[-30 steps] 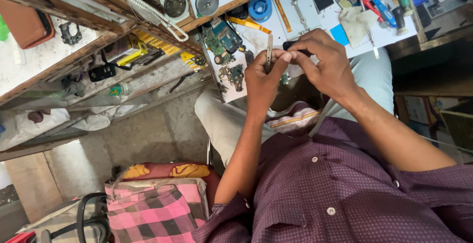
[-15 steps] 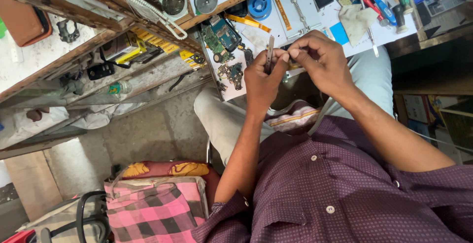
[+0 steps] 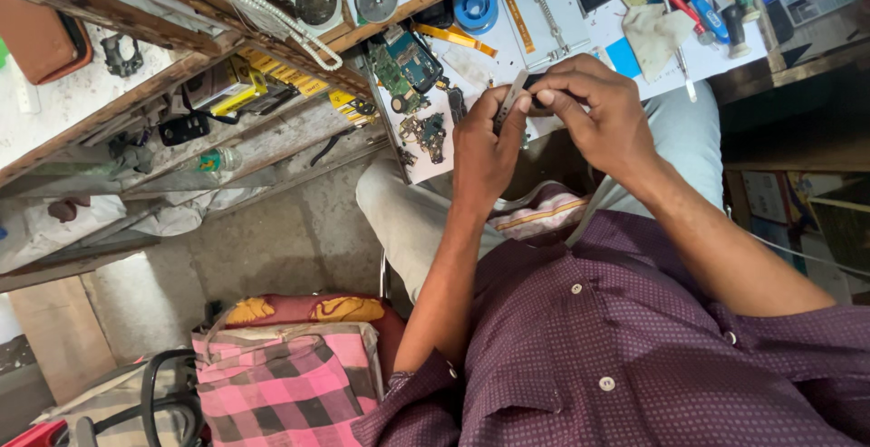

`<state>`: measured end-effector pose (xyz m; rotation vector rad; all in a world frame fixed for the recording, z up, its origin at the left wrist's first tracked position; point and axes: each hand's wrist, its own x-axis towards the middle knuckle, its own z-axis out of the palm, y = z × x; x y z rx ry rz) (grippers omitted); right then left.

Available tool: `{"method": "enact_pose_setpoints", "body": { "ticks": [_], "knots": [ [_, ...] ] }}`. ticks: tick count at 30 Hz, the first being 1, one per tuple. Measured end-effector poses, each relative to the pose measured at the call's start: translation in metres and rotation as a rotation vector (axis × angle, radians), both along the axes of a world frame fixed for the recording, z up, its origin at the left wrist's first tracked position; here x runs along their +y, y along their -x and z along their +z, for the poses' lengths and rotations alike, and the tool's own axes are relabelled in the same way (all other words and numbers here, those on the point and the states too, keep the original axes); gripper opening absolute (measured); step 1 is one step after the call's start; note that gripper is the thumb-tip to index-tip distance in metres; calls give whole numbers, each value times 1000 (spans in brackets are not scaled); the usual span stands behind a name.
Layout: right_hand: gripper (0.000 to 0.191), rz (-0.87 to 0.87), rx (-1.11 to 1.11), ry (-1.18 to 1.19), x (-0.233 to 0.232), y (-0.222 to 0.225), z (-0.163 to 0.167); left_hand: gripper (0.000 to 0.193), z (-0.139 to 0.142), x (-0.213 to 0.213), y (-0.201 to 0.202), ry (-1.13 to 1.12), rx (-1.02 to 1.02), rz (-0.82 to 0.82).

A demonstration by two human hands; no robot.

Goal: The person sits at a cluttered repair workbench and solders a small green circuit board, holding the board with one hand while applying a yellow soldering iron with the other. They use tweezers to position components, reposition the board, and at one point bring a magnifying lamp over the board to view the work closely.

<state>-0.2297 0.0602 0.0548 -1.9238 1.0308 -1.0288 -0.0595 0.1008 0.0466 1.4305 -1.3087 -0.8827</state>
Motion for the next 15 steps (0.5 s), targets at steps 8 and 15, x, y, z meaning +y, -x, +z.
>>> {"method": "enact_pose_setpoints", "body": {
  "ticks": [8, 15],
  "knots": [
    [15, 33, 222, 292, -3, 3, 13, 21, -2, -1, -1, -26, 49, -45],
    [12, 28, 134, 216, 0, 2, 9, 21, -4, -1, 1, -31, 3, -23]
  ]
}}
